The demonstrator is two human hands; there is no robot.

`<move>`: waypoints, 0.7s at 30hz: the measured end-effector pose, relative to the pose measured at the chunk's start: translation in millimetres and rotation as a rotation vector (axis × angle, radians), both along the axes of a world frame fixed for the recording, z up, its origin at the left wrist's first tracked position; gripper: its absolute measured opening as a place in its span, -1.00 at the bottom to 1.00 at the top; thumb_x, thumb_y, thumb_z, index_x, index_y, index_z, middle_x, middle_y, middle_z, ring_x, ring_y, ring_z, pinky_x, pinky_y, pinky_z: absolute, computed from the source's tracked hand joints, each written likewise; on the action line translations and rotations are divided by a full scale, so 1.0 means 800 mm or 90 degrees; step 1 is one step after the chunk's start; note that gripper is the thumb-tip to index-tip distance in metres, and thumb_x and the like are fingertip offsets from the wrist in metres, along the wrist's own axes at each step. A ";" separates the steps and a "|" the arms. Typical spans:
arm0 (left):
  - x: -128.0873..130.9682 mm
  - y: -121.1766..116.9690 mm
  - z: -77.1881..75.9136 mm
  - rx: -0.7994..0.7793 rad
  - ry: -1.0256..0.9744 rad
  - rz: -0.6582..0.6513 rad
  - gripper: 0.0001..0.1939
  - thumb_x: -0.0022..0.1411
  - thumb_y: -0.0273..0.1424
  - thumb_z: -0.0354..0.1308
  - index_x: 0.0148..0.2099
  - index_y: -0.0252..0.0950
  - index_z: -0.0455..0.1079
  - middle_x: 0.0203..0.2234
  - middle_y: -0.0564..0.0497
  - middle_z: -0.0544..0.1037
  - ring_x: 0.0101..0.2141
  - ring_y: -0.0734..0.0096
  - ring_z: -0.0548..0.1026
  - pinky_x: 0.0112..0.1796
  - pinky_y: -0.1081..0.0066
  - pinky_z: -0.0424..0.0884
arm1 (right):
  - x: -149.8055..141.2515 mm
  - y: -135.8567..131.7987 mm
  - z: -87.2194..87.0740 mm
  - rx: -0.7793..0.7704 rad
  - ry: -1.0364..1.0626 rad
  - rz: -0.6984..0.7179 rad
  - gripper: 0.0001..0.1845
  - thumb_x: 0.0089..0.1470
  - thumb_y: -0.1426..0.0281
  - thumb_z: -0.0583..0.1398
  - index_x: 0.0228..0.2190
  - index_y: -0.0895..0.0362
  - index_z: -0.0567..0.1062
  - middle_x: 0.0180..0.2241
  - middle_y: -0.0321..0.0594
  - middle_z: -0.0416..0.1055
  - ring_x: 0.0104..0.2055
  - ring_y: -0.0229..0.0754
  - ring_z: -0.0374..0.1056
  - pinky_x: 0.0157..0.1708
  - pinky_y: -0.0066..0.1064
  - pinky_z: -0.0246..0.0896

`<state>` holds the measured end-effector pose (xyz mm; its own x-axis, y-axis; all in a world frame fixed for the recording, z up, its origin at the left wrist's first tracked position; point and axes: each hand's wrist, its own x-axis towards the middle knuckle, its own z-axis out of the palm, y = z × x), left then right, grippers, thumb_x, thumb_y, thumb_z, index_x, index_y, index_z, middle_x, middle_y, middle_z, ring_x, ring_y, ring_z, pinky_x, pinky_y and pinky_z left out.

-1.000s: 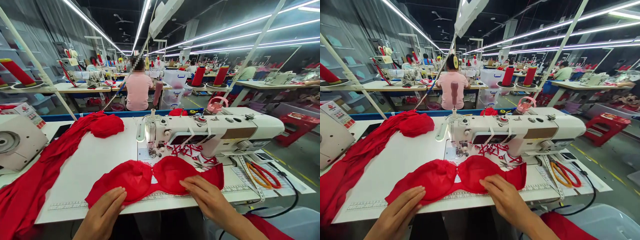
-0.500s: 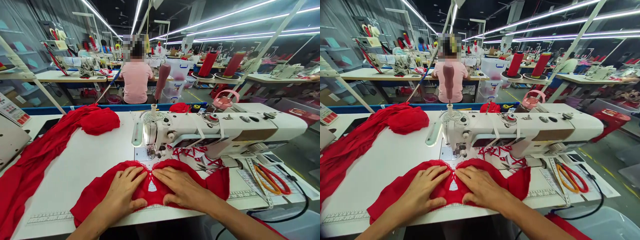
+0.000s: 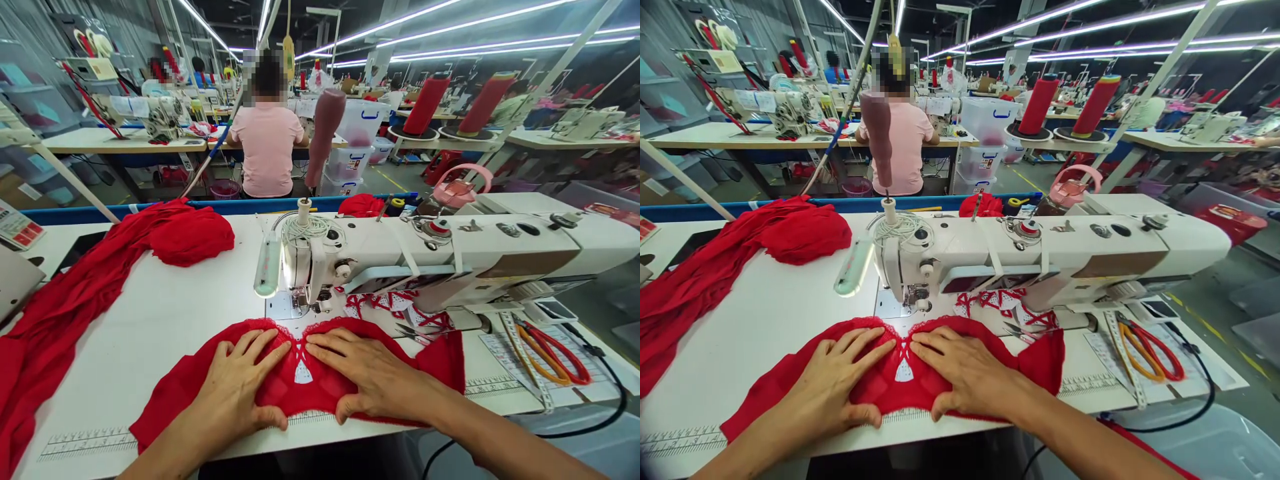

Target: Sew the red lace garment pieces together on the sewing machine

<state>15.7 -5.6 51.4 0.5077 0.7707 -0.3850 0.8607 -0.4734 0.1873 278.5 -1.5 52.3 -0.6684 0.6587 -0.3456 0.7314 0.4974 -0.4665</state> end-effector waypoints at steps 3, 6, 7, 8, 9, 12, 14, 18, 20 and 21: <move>-0.002 0.001 0.001 -0.002 0.002 -0.002 0.08 0.01 0.35 0.14 0.44 -0.02 0.02 0.42 -0.15 0.04 0.33 -0.26 0.08 0.11 -0.15 0.20 | 0.002 0.001 -0.004 -0.012 0.012 0.001 -0.05 0.07 0.02 0.34 0.36 0.05 0.15 0.39 -0.07 0.05 0.38 0.22 -0.04 0.23 0.10 0.09; -0.003 0.001 0.000 0.003 -0.013 -0.002 0.08 0.00 0.36 0.14 0.44 -0.01 0.04 0.42 -0.15 0.05 0.32 -0.27 0.09 0.11 -0.16 0.19 | 0.003 0.001 -0.006 -0.014 0.027 -0.013 -0.06 0.07 0.00 0.32 0.35 0.01 0.16 0.39 -0.09 0.05 0.38 0.24 -0.05 0.25 0.13 0.04; -0.004 0.001 -0.001 0.006 -0.019 -0.002 0.08 -0.01 0.36 0.15 0.44 0.00 0.05 0.42 -0.14 0.06 0.32 -0.27 0.09 0.11 -0.16 0.19 | 0.003 0.001 -0.006 -0.015 0.028 -0.017 -0.06 0.07 -0.01 0.32 0.35 0.00 0.16 0.39 -0.09 0.05 0.38 0.25 -0.06 0.25 0.14 0.03; -0.005 0.001 -0.002 0.010 -0.023 -0.001 0.08 -0.03 0.35 0.17 0.43 0.00 0.06 0.42 -0.14 0.07 0.32 -0.28 0.09 0.11 -0.16 0.19 | 0.004 0.001 -0.006 -0.016 0.025 -0.017 -0.06 0.07 -0.02 0.32 0.36 -0.01 0.15 0.39 -0.10 0.04 0.39 0.25 -0.07 0.25 0.14 0.02; -0.005 0.001 -0.003 0.014 -0.025 -0.001 0.08 -0.03 0.34 0.20 0.43 0.01 0.07 0.42 -0.14 0.08 0.31 -0.29 0.10 0.11 -0.16 0.19 | 0.004 0.001 -0.005 -0.017 0.020 -0.016 -0.05 0.06 -0.03 0.32 0.36 -0.01 0.15 0.39 -0.11 0.03 0.39 0.26 -0.08 0.25 0.14 0.02; -0.008 -0.002 -0.007 0.033 -0.036 -0.002 0.05 -0.02 0.30 0.24 0.42 0.02 0.10 0.41 -0.13 0.11 0.31 -0.27 0.12 0.11 -0.14 0.21 | 0.003 -0.001 -0.003 -0.014 0.017 -0.015 -0.02 0.04 -0.04 0.33 0.36 -0.01 0.14 0.40 -0.12 0.02 0.39 0.24 -0.08 0.27 0.12 0.00; -0.009 -0.003 -0.009 0.051 -0.045 -0.004 0.03 -0.01 0.30 0.24 0.41 0.01 0.11 0.40 -0.13 0.12 0.31 -0.25 0.12 0.11 -0.13 0.21 | 0.004 -0.003 -0.003 -0.004 0.030 -0.015 -0.03 0.04 -0.05 0.33 0.36 -0.02 0.15 0.39 -0.13 0.04 0.39 0.22 -0.07 0.28 0.10 -0.02; -0.008 -0.002 -0.006 0.063 -0.046 -0.001 0.01 0.02 0.31 0.21 0.41 0.00 0.13 0.40 -0.14 0.13 0.31 -0.26 0.12 0.12 -0.13 0.21 | 0.007 -0.002 -0.006 0.013 0.047 -0.005 -0.01 0.03 -0.07 0.34 0.36 -0.04 0.15 0.39 -0.13 0.05 0.38 0.21 -0.05 0.28 0.08 -0.01; -0.008 -0.002 -0.001 0.058 -0.043 0.004 0.00 0.02 0.29 0.22 0.41 0.00 0.14 0.39 -0.14 0.14 0.31 -0.27 0.13 0.12 -0.13 0.22 | 0.007 0.001 -0.007 0.034 0.052 0.005 -0.01 0.02 -0.06 0.35 0.35 -0.01 0.17 0.39 -0.11 0.06 0.38 0.20 -0.04 0.28 0.06 -0.01; -0.009 -0.003 0.001 0.058 -0.040 0.005 -0.01 0.02 0.27 0.24 0.40 -0.01 0.15 0.39 -0.14 0.15 0.31 -0.27 0.13 0.12 -0.12 0.22 | 0.005 0.001 -0.007 0.051 0.055 0.012 -0.01 0.02 -0.04 0.36 0.34 0.01 0.18 0.38 -0.11 0.07 0.37 0.18 -0.03 0.28 0.05 0.00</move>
